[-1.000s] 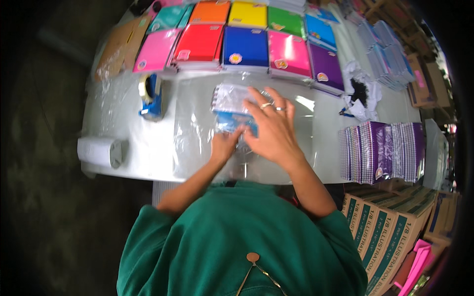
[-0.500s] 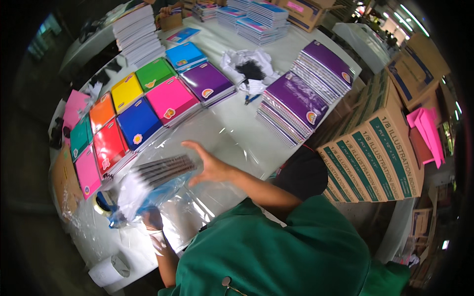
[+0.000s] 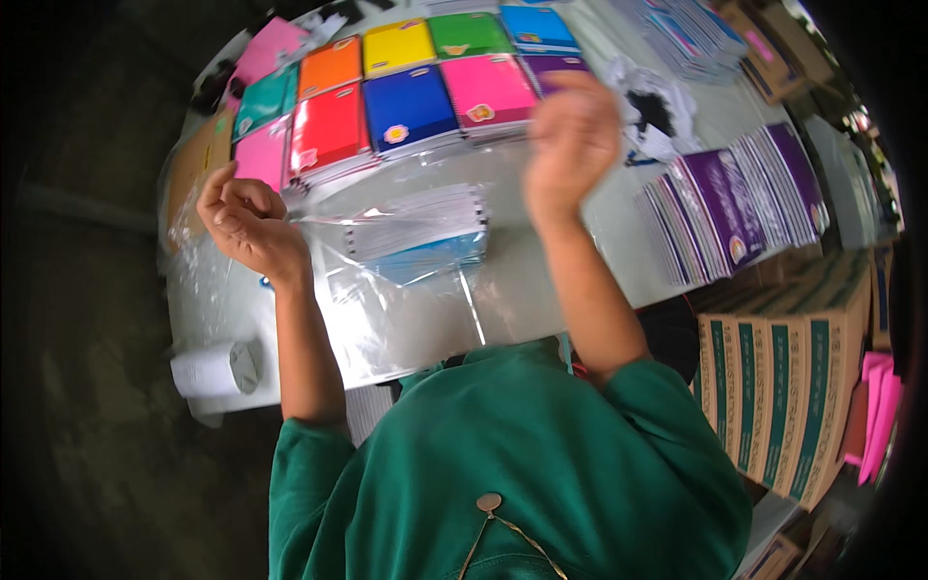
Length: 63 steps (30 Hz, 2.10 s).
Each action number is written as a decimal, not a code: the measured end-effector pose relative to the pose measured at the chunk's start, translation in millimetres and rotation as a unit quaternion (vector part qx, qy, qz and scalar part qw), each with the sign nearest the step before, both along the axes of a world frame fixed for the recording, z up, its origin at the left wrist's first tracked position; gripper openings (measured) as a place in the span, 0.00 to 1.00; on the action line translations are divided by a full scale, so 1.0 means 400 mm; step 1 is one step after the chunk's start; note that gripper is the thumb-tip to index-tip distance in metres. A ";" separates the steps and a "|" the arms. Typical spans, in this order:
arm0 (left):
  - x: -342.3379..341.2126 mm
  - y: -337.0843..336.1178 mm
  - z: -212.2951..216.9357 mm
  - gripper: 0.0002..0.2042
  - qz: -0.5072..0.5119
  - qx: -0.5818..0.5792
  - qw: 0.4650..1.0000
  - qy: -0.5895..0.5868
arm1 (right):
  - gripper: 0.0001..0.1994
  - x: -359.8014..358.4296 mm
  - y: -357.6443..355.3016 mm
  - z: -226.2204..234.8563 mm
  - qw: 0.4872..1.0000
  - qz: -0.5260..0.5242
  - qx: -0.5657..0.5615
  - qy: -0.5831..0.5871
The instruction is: The person organizes multiple stacks of colorful notebooks by color and packs them into clear plastic bags, sealing each bag with adhesive tape.
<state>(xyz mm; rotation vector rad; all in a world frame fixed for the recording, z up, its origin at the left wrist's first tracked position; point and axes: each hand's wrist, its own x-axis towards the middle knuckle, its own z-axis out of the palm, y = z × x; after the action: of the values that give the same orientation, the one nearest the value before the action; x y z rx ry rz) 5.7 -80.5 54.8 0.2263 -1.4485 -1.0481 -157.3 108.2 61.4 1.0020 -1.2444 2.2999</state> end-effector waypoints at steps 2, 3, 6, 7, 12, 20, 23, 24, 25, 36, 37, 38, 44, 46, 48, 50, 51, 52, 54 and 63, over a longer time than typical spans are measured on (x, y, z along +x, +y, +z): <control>0.049 -0.028 -0.021 0.27 -0.023 0.033 0.999 -0.023 | 0.30 -0.020 0.034 -0.046 1.000 0.003 -0.008 -0.007; 0.072 -0.035 -0.080 0.29 -0.048 0.059 0.996 -0.047 | 0.36 -0.028 0.051 -0.108 0.999 0.036 0.039 0.003; 0.118 0.004 -0.298 0.35 -0.149 0.189 0.952 -0.191 | 0.47 0.052 0.066 -0.277 0.974 0.114 0.193 -0.023; 0.116 0.072 -0.287 0.35 -0.160 0.114 0.957 -0.215 | 0.49 0.088 0.072 -0.301 0.964 0.123 0.231 -0.041; 0.081 0.220 -0.280 0.23 -0.036 0.136 0.971 -0.191 | 0.45 0.193 -0.027 -0.261 0.949 0.042 0.256 -0.180; 0.078 0.237 -0.242 0.15 0.183 -0.249 0.871 -0.383 | 0.33 0.180 -0.052 -0.214 0.933 0.014 0.227 -0.279; 0.034 0.266 -0.188 0.20 0.139 -0.310 0.830 -0.442 | 0.34 0.175 -0.041 -0.216 0.935 0.035 0.241 -0.256; 0.029 0.268 -0.178 0.21 0.107 -0.299 0.840 -0.440 | 0.33 0.178 -0.030 -0.214 0.929 -0.045 0.329 -0.162; 0.024 0.269 -0.166 0.22 0.074 -0.288 0.849 -0.436 | 0.33 0.188 -0.012 -0.211 0.901 -0.125 0.410 -0.064; 0.017 0.118 -0.041 0.35 -0.311 0.216 0.899 -0.219 | 0.20 0.237 0.023 -0.218 0.813 -0.094 0.508 0.269; -0.010 0.097 -0.040 0.31 -0.230 0.040 0.931 -0.279 | 0.19 0.231 0.022 -0.218 0.813 -0.100 0.505 0.273; -0.028 0.078 -0.031 0.28 -0.134 -0.138 0.925 -0.329 | 0.19 0.234 0.017 -0.211 0.815 -0.094 0.503 0.271; -0.130 -0.005 0.085 0.08 -0.253 -0.020 0.855 -0.452 | 0.18 0.217 0.023 -0.231 0.814 -0.118 0.494 0.281; -0.111 -0.096 0.035 0.14 -0.370 0.161 0.889 -0.218 | 0.18 0.209 0.017 -0.223 0.822 -0.114 0.484 0.278; -0.122 -0.056 -0.019 0.19 -0.278 0.005 0.925 -0.260 | 0.18 0.219 0.009 -0.227 0.827 -0.112 0.480 0.271; -0.091 0.011 -0.049 0.18 -0.184 -0.188 0.862 -0.433 | 0.18 0.221 0.007 -0.228 0.825 -0.109 0.481 0.275; -0.083 0.043 -0.047 0.13 -0.206 -0.161 0.821 -0.507 | 0.18 0.214 0.008 -0.232 0.822 -0.112 0.485 0.278; -0.077 0.086 -0.049 0.09 -0.165 -0.092 0.844 -0.501 | 0.18 0.208 0.008 -0.236 0.818 -0.114 0.488 0.283; -0.042 0.123 -0.078 0.11 -0.136 -0.205 0.876 -0.416 | 0.17 0.202 0.012 -0.247 0.858 -0.101 0.439 0.248; 0.038 0.227 -0.200 0.08 0.008 -0.302 0.921 -0.245 | 0.09 0.200 -0.006 -0.270 0.910 -0.124 0.339 0.203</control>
<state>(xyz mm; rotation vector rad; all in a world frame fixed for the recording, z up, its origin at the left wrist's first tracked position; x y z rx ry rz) 21.0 10.4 -25.4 0.0485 -2.1494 -0.4959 -77.4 105.6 -46.4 1.3479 -1.8833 1.3683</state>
